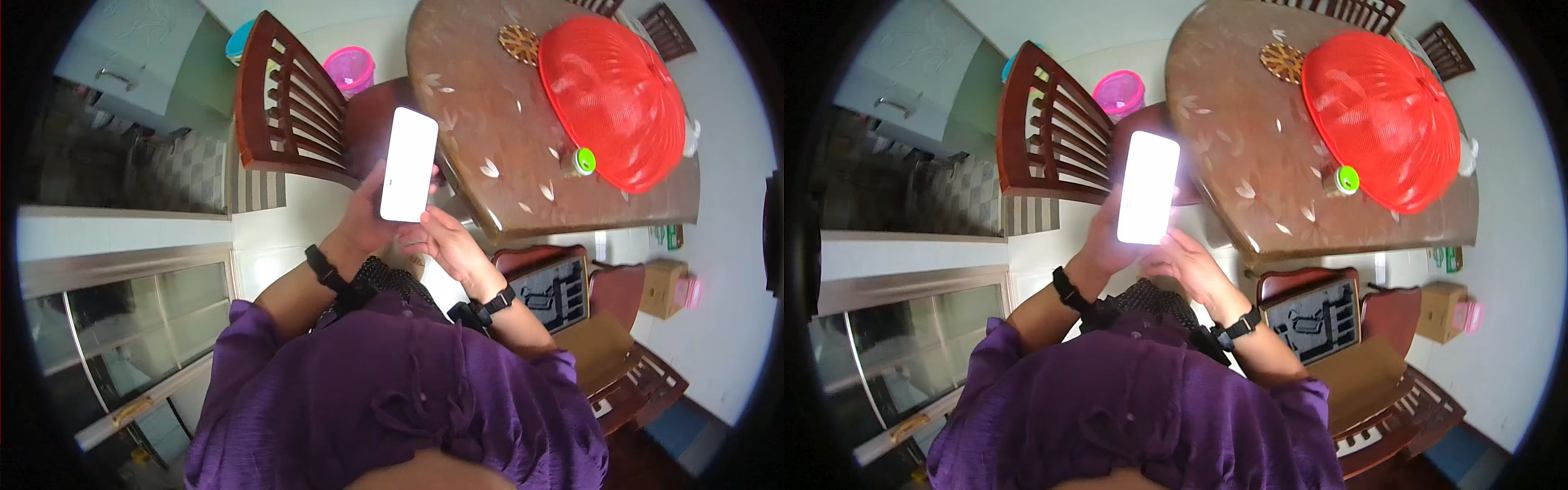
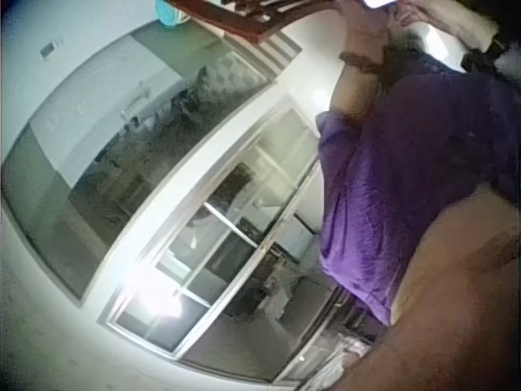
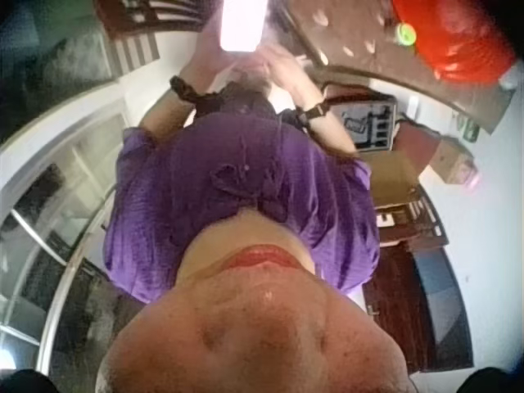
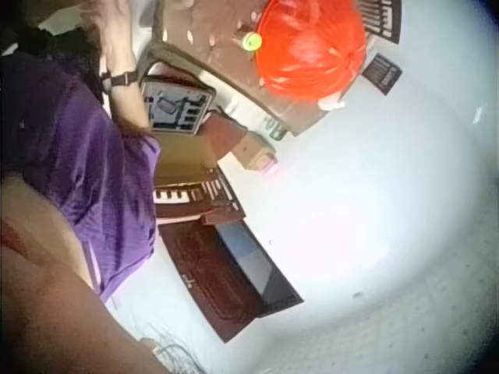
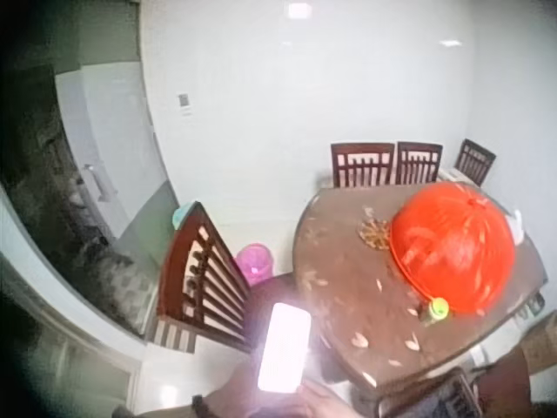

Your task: Hand-washing clothes in a bucket using a bar of soap.

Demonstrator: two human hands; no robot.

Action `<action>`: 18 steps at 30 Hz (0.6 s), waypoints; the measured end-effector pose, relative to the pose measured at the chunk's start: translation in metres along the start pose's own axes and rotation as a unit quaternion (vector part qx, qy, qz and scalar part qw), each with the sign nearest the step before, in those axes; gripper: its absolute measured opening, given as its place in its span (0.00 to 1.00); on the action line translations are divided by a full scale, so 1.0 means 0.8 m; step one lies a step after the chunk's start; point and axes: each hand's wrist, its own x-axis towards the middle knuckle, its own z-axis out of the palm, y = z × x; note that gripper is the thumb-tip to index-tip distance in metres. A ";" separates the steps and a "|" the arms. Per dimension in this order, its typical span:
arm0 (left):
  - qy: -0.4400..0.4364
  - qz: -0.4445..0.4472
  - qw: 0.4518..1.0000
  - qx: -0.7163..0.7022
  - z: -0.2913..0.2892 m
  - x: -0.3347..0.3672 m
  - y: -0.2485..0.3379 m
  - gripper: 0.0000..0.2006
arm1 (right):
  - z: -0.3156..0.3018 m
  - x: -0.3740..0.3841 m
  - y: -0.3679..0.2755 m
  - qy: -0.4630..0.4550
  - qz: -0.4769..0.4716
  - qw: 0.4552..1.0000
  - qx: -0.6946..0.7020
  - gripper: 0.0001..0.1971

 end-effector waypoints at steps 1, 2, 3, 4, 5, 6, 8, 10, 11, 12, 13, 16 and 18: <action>-0.008 0.033 0.994 0.104 0.002 0.000 -0.005 0.25 | 0.001 0.001 0.004 0.012 -0.008 1.000 0.016 0.17; -0.013 0.062 0.970 0.234 0.001 0.005 -0.017 0.22 | -0.001 -0.001 0.010 0.024 -0.015 0.999 0.031 0.17; 0.003 0.090 0.935 0.344 0.016 0.004 -0.025 0.19 | -0.009 -0.041 -0.003 0.052 -0.001 0.998 0.028 0.16; -0.003 0.095 0.918 0.385 0.022 0.013 -0.033 0.17 | -0.016 -0.039 -0.016 0.083 -0.015 0.996 0.016 0.16; 0.005 0.065 0.906 0.419 0.017 0.022 -0.031 0.17 | -0.030 -0.031 -0.012 0.100 -0.035 0.994 0.011 0.16; -0.014 -0.059 0.982 0.178 0.009 0.028 -0.029 0.16 | -0.034 -0.021 -0.014 0.133 -0.045 0.990 0.004 0.16; 0.088 -0.232 0.968 -0.030 -0.005 0.020 -0.047 0.23 | -0.055 -0.027 -0.019 0.214 -0.044 0.976 -0.012 0.13; 0.110 -0.251 0.961 0.036 -0.024 0.008 -0.052 0.26 | -0.089 -0.029 -0.022 0.258 -0.064 0.964 -0.014 0.12; 0.087 -0.251 0.963 0.045 -0.034 -0.007 -0.042 0.25 | -0.112 -0.028 -0.023 0.274 -0.076 0.959 -0.016 0.11; 0.062 -0.252 0.964 0.054 -0.046 -0.021 -0.032 0.24 | -0.130 -0.028 -0.026 0.293 -0.078 0.953 -0.010 0.09; 0.086 -0.244 0.964 0.053 -0.059 -0.034 -0.026 0.23 | -0.147 -0.029 -0.029 0.315 -0.081 0.945 -0.005 0.08; 0.168 -0.215 0.961 0.041 -0.094 -0.084 0.005 0.19 | -0.190 -0.032 -0.034 0.324 -0.091 0.942 0.011 0.06; 0.218 -0.183 0.958 0.035 -0.119 -0.114 0.030 0.19 | -0.210 -0.033 -0.037 0.357 -0.089 0.930 0.010 0.07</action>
